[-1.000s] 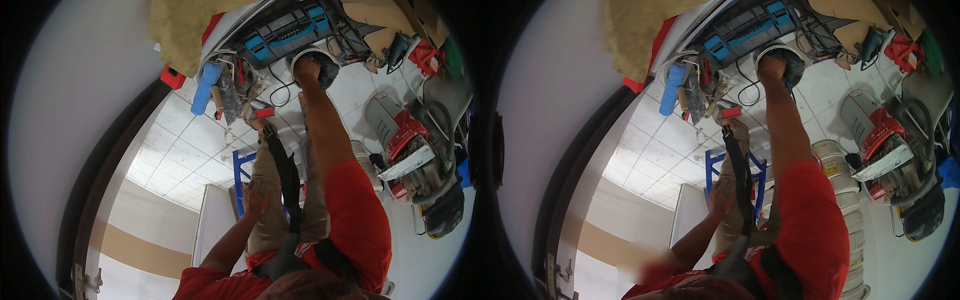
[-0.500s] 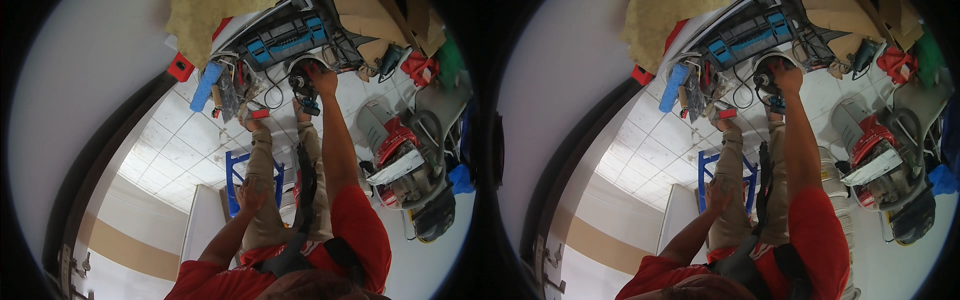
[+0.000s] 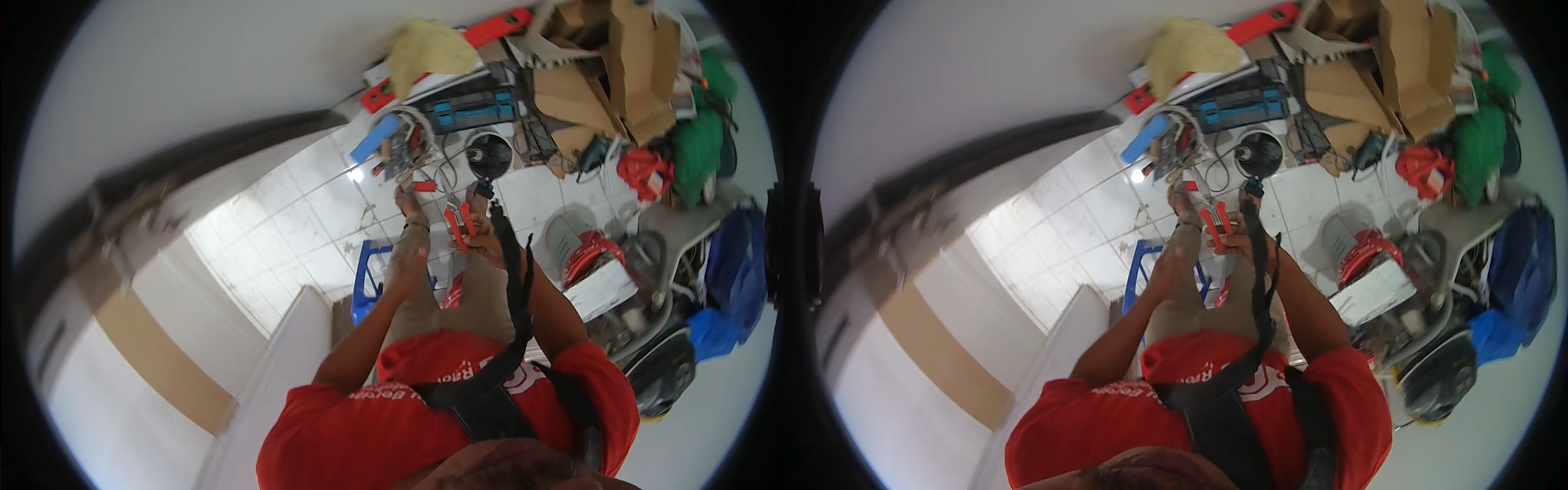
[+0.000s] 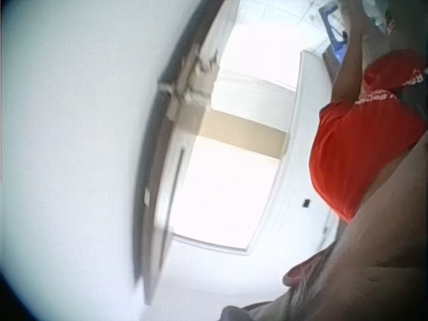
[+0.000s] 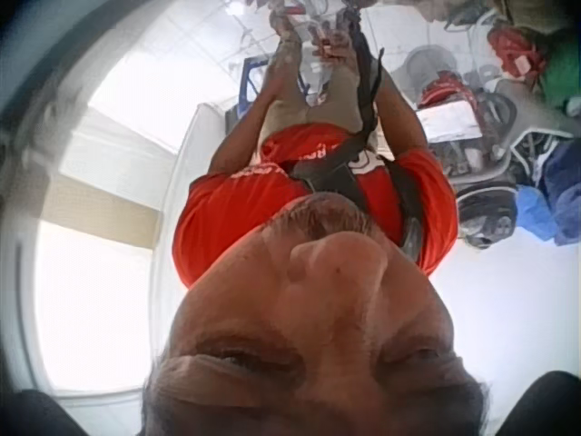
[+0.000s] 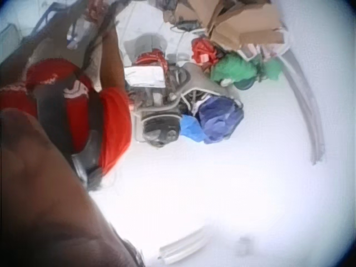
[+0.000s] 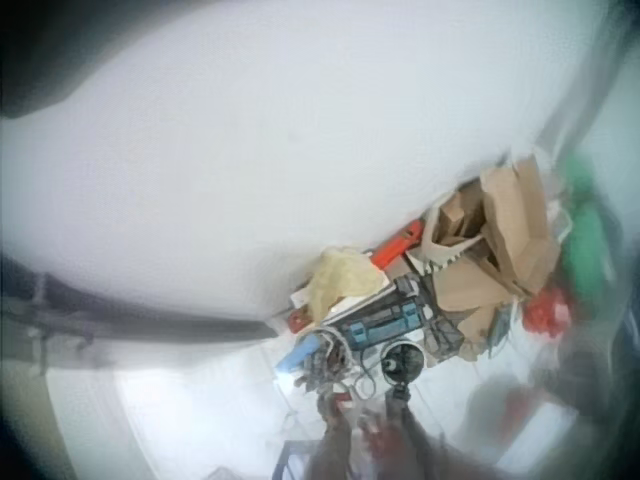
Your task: The person carries a long metal profile into a room, measures it against a wall, and cuts it with an angle grinder. They then retrieve a drill and prepare to fasten the cut piece.
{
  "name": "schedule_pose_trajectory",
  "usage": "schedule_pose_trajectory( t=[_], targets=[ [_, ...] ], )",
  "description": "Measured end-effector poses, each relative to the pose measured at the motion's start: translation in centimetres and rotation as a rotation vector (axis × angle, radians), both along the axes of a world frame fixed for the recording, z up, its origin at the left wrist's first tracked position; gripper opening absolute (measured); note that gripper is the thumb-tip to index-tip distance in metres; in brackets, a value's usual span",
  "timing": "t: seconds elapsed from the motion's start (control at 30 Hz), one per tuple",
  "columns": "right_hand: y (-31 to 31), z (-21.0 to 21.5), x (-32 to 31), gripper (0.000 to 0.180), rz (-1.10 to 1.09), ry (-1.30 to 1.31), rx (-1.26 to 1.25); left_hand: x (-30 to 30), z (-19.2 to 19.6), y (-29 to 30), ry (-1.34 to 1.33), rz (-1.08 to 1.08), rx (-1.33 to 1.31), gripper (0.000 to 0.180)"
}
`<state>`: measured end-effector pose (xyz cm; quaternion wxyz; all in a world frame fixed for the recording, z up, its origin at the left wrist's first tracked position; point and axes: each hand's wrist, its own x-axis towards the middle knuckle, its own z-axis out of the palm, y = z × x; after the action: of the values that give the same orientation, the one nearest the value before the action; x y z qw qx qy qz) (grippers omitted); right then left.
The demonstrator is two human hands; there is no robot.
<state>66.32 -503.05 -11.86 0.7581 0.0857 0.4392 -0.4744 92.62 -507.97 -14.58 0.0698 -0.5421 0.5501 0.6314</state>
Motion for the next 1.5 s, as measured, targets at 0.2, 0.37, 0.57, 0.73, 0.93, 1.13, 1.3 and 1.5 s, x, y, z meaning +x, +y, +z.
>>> schedule_pose_trajectory(
  t=[0.2, 0.37, 0.57, 0.73, 0.93, 1.13, 1.3, 1.5],
  targets=[
    [-6.6, 8.5, 3.6, 0.063, 0.526, 0.048, -0.440, -3.8, 16.0, -5.7, 0.533, 0.534, 0.043, 0.033],
    [-11.4, 16.2, 8.4, 0.044, 0.885, 0.087, -0.470, 2.3, 21.5, -5.5, 0.485, 0.420, -0.342, 0.026],
    [-14.8, 19.9, 17.3, 0.041, 1.337, 0.629, -0.787, 10.2, 22.2, -2.0, 0.695, 0.781, -0.250, 0.035],
    [-18.8, 20.0, 27.6, 0.035, 1.380, 0.736, -0.850, 19.1, 23.7, -3.6, 0.775, 1.070, -0.227, 0.060],
    [-25.8, 18.7, 46.1, 0.025, 0.973, 0.132, -0.386, 32.3, 19.1, -7.8, 0.374, 1.127, -0.722, 0.059],
    [-31.5, 23.3, 64.2, 0.019, 1.123, 0.120, -0.451, 44.6, 27.3, -11.7, 0.192, 1.458, -0.745, 0.053],
    [-32.3, 23.6, 73.3, 0.015, 1.140, 0.122, -0.523, 50.5, 28.2, -13.3, 0.146, 1.648, -0.812, 0.063],
    [-31.6, 24.8, 80.7, 0.030, 1.150, -0.049, -0.521, 56.1, 30.2, -14.2, 0.145, 1.782, -0.842, 0.055]
  ],
)
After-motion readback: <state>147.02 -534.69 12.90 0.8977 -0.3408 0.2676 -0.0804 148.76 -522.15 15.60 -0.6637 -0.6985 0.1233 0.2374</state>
